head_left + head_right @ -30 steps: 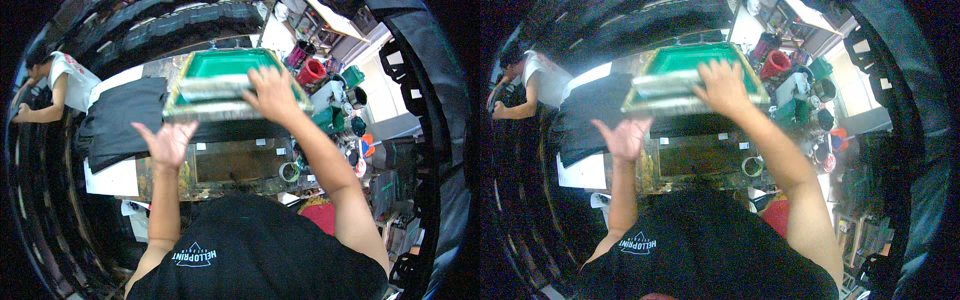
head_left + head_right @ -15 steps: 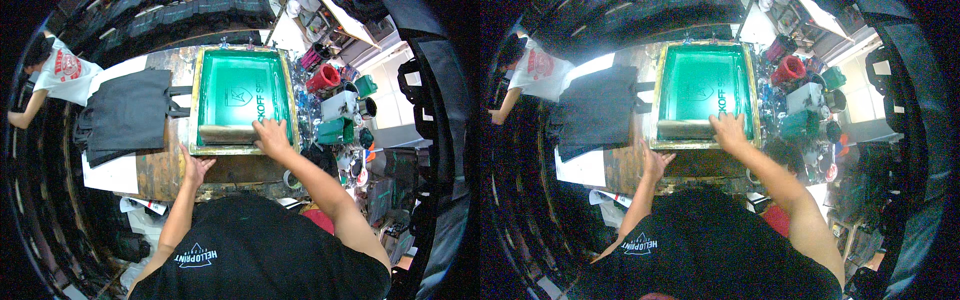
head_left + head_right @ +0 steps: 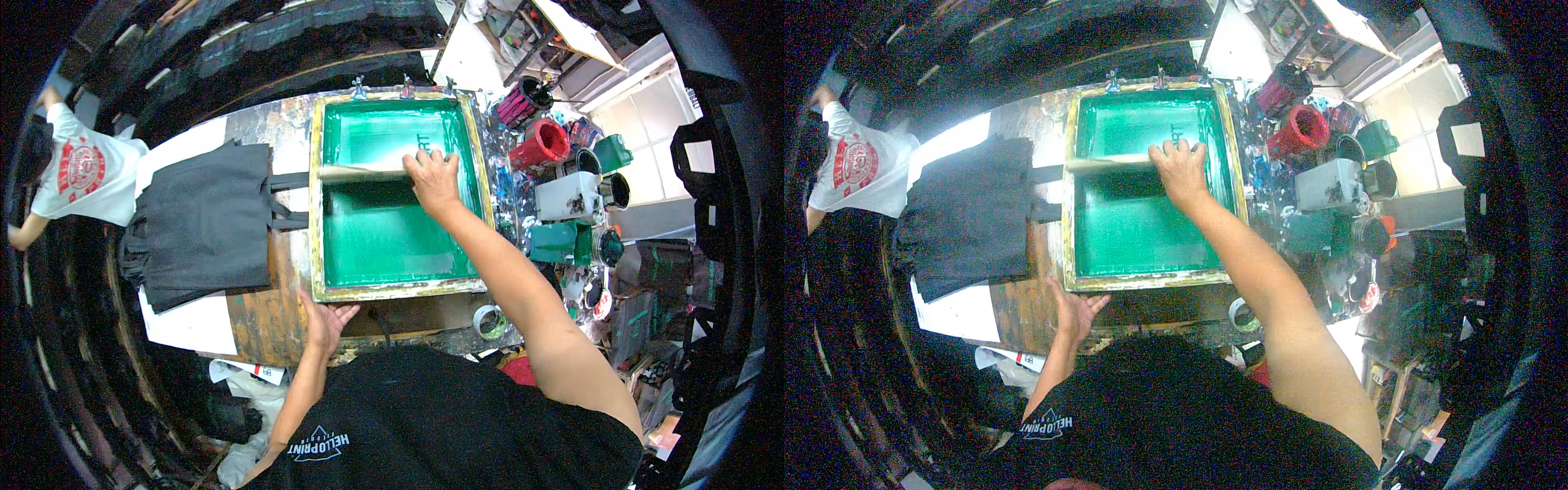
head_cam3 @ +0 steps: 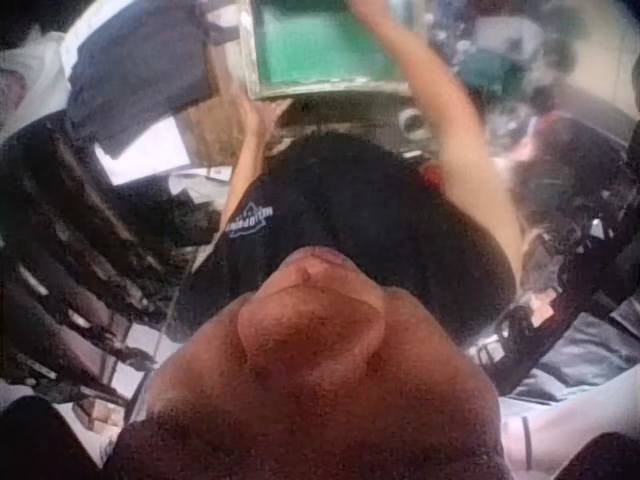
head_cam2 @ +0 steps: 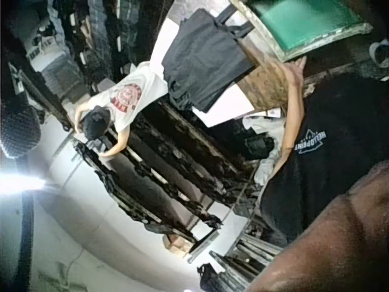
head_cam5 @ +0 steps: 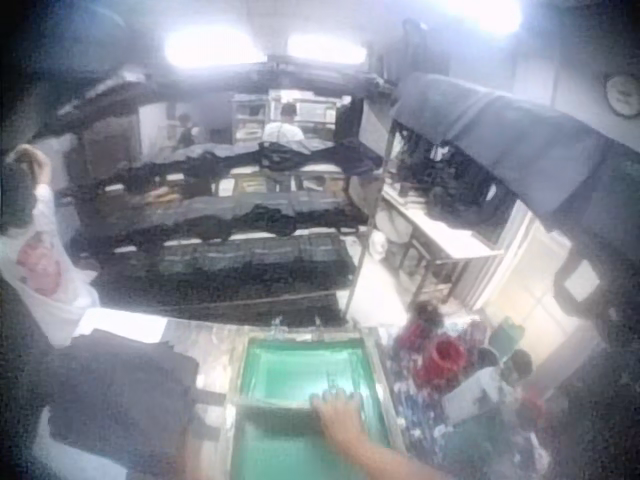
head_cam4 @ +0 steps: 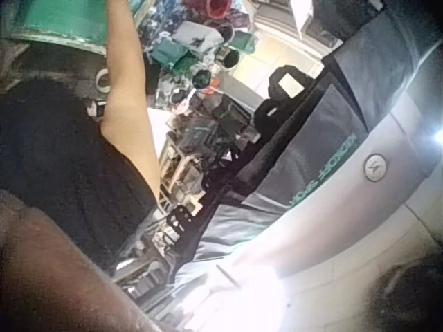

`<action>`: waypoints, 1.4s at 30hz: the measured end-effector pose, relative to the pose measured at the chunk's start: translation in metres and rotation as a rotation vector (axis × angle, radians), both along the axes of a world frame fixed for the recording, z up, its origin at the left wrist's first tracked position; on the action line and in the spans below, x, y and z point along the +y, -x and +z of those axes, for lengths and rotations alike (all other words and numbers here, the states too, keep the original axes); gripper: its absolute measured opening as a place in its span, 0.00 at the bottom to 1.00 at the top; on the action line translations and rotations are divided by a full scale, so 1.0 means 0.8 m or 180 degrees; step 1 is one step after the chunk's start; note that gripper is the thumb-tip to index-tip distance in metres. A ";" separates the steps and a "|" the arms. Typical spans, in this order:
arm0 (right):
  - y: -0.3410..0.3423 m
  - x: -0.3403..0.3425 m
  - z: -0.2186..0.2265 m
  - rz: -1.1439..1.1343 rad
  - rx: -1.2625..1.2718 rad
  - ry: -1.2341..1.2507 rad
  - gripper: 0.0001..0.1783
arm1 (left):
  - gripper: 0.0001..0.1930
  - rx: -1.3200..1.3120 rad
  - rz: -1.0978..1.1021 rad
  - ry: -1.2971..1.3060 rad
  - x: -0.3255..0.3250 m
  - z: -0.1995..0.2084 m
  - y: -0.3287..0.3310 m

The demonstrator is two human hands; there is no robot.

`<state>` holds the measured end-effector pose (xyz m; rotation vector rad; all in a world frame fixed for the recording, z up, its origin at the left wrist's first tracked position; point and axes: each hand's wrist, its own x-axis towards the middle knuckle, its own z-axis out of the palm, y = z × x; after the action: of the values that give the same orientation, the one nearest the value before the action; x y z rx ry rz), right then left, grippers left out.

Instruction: The person is screen printing a logo onto black tote bags using a squeegee and a screen frame, while another person collects and stacks the finished bags.

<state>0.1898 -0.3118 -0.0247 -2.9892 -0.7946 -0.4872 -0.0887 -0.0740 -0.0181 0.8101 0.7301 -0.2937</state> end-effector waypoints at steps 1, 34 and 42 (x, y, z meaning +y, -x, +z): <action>-0.013 0.004 -0.003 -0.0070 0.0016 0.0001 0.32 | 0.61 -0.0011 -0.0003 0.0005 0.000 -0.001 0.001; -0.178 -0.015 -0.053 -0.0519 -0.0482 0.0131 0.23 | 0.62 0.0198 -0.0240 0.0073 0.008 0.013 -0.006; -0.202 0.038 -0.039 -0.0409 -0.0305 0.0127 0.20 | 0.62 -0.0011 -0.0396 0.0097 0.012 0.006 -0.001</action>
<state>0.3513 -0.2818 -0.0555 -3.0880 -0.6269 -0.6304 -0.0878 -0.0645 -0.0135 0.8285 0.6716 -0.4142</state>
